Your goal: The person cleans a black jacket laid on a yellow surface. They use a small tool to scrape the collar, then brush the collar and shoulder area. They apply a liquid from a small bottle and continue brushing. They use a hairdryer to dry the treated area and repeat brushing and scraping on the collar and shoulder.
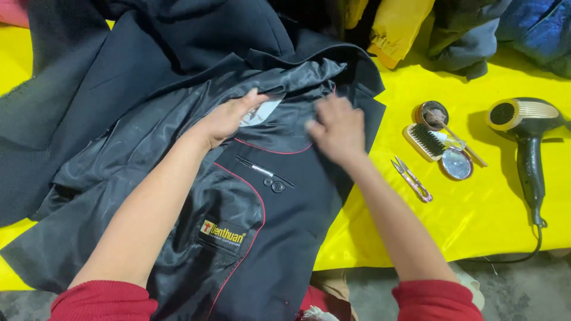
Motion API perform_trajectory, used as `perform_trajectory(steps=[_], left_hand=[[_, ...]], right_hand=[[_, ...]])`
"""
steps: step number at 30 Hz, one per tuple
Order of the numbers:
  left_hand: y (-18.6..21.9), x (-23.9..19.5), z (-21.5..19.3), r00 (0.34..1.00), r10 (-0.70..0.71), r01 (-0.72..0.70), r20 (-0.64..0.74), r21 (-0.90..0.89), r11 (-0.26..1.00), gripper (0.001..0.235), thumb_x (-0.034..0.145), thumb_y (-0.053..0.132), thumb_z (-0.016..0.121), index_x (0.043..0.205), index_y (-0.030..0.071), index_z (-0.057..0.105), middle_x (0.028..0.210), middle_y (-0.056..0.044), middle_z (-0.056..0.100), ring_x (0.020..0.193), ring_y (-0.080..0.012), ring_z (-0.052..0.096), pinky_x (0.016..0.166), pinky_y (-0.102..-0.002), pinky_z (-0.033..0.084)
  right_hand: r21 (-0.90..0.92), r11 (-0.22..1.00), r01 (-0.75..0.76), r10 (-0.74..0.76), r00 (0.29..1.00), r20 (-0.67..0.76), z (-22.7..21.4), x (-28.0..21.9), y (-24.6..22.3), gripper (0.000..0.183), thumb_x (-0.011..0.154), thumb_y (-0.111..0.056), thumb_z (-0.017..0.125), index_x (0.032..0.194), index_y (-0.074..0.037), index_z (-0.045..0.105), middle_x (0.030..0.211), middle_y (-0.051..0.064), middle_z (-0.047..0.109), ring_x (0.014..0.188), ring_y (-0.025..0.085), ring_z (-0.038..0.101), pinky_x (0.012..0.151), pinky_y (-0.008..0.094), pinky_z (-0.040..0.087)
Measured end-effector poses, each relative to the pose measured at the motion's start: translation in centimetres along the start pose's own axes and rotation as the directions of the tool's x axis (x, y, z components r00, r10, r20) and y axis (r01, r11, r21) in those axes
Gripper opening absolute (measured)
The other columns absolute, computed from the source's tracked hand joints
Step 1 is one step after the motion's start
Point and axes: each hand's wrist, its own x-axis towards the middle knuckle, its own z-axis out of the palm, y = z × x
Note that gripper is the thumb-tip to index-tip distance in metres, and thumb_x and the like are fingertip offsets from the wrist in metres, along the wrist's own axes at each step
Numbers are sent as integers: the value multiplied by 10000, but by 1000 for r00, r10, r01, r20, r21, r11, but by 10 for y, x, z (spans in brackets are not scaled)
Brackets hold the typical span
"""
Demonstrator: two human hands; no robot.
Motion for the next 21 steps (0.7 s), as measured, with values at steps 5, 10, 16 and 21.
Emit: perform_trajectory(steps=[5,10,16,21], left_hand=[[-23,20,-4,999,40,-31,14,-378,925,866,1036,657,254,1607,6,272,1693,-190,170,1576,-350,107,1295,-514,-5],[-28,3,-5,999,-23,30,27,-297,954,803,1002,706,186,1600,199,360,1694,-34,268,1587,-236,151,1290,-487,12],[-67,39,5,999,-27,33,-21,404,914,673,1037,681,147,1400,367,619,1456,-29,554,1407,-297,433,1166,-505,313],[-111,77,5,982,105,78,-158,842,533,485,979,517,449,1266,231,716,1170,-115,733,1153,-363,678,931,-570,543]], right_hand=[[85,988,-125,114,986,124,-19,40,-78,590,848,-462,785,1297,-97,673,1398,179,585,1359,401,496,1021,562,412],[111,992,55,-75,980,187,42,35,-48,554,982,-605,487,1413,-273,592,1441,64,573,1361,307,524,995,544,430],[32,970,-243,224,932,285,8,16,-62,651,1008,-537,534,1499,-111,486,1543,182,448,1441,367,428,1058,614,359],[128,979,162,-187,957,222,-25,-24,-59,632,1026,-638,389,1502,-234,489,1525,65,504,1435,246,441,996,443,368]])
